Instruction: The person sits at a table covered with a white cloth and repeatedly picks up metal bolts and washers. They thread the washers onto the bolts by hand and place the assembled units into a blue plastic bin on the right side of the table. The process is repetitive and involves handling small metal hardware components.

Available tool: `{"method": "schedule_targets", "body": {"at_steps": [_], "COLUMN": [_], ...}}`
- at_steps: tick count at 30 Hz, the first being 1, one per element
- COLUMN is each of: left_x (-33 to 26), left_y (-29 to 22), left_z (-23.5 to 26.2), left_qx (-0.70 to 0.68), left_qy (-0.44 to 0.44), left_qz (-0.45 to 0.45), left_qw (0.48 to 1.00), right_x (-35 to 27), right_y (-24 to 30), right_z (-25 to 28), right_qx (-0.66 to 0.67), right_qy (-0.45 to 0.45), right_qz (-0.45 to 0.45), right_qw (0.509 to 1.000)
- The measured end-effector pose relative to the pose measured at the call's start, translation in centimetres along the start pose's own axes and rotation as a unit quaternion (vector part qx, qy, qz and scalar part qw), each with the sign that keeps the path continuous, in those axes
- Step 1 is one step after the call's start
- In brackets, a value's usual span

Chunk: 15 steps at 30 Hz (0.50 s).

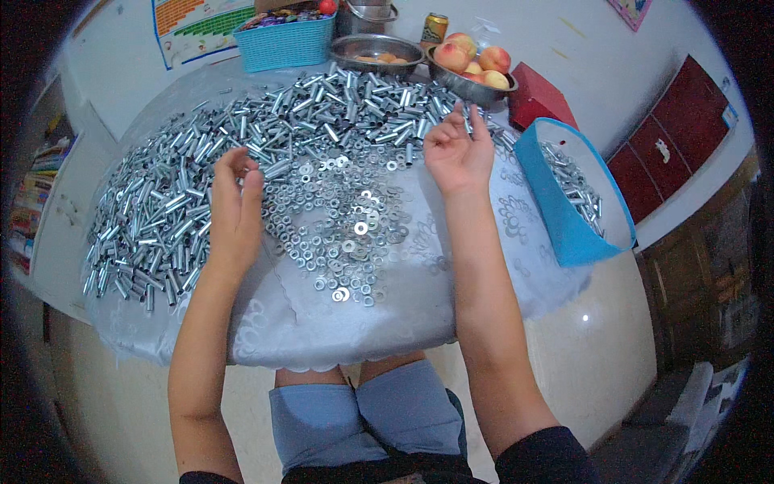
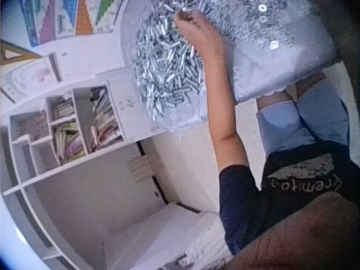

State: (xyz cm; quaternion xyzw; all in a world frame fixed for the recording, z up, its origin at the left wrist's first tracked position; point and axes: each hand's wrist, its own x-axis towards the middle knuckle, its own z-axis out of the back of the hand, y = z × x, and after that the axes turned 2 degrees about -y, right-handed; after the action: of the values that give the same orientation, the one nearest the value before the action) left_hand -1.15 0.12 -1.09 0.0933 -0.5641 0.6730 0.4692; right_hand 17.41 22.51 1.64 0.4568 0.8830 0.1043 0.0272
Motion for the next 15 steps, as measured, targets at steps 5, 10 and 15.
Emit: {"method": "schedule_targets", "body": {"at_steps": [5,10,15], "left_x": [0.9,1.3,1.1], "left_y": [0.7,4.1,3.9], "left_z": [1.5,3.0,2.6], "left_qx": [0.162,0.298,0.283], "left_qy": [-0.016,0.009,0.073], "left_qz": [-0.043,-0.050,-0.021], "left_qw": [0.986,0.953,0.956], "right_x": [-0.6,-1.8,-2.7], "right_y": [-3.0,-5.5,-7.2], "right_z": [-0.1,-0.4,-0.2], "right_qx": [-0.121,-0.228,-0.339], "right_qy": [-0.047,-0.047,-0.036], "right_qz": [-0.099,-0.165,-0.176], "right_qw": [0.987,0.958,0.923]}}
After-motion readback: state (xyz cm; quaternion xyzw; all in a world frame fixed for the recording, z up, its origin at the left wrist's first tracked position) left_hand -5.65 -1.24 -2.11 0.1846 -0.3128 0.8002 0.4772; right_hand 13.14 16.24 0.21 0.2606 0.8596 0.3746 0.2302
